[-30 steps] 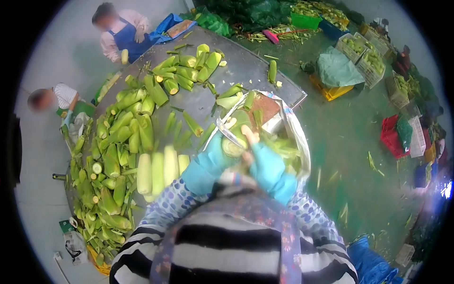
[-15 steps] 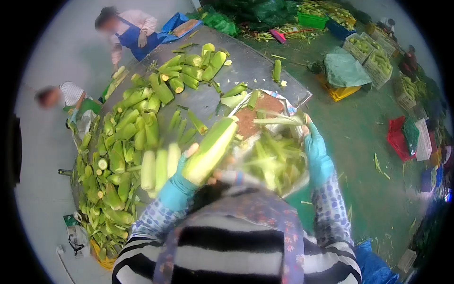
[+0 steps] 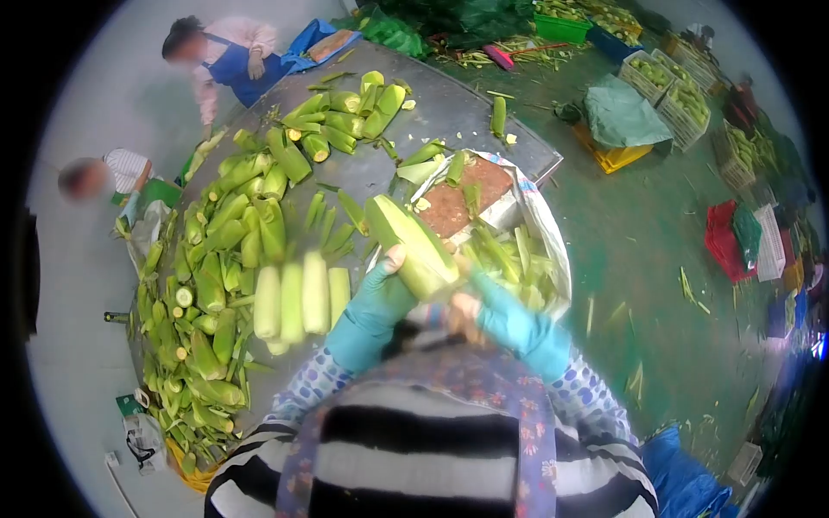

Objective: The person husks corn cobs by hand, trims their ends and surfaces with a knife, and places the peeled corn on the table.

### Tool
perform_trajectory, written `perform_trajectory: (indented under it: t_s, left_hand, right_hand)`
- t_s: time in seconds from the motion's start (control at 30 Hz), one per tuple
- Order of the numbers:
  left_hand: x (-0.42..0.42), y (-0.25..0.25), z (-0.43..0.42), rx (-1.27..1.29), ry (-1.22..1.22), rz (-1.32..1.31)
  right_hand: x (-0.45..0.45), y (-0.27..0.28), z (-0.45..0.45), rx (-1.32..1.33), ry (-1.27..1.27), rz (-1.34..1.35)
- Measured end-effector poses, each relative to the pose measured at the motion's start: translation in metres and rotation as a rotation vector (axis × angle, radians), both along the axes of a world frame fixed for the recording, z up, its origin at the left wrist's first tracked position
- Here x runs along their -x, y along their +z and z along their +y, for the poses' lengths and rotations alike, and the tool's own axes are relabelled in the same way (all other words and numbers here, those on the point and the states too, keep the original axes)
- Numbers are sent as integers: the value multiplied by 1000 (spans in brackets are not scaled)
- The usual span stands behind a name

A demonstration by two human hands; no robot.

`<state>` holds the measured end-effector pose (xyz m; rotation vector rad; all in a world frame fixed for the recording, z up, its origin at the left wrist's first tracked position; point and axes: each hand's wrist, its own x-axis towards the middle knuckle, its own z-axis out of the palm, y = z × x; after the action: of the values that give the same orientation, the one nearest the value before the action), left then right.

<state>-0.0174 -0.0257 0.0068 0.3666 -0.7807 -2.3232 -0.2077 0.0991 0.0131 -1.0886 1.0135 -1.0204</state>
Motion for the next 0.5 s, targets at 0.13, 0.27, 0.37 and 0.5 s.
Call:
perform_trajectory:
  t_s: [0.13, 0.27, 0.37, 0.5]
  left_hand:
    - [-2, -4, 3, 40, 21, -55]
    - [-14, -14, 4, -87, -37, 57]
    - [-17, -12, 5, -125, -88, 115]
    - [-13, -3, 3, -108, -68, 83]
  right_hand:
    - [-2, -15, 7, -10, -23, -21]
    - [-9, -19, 10, 67, -204, -102]
    - [-12, -15, 12, 57, -278, -163]
    - [-12, 43, 12, 64, -125, -332]
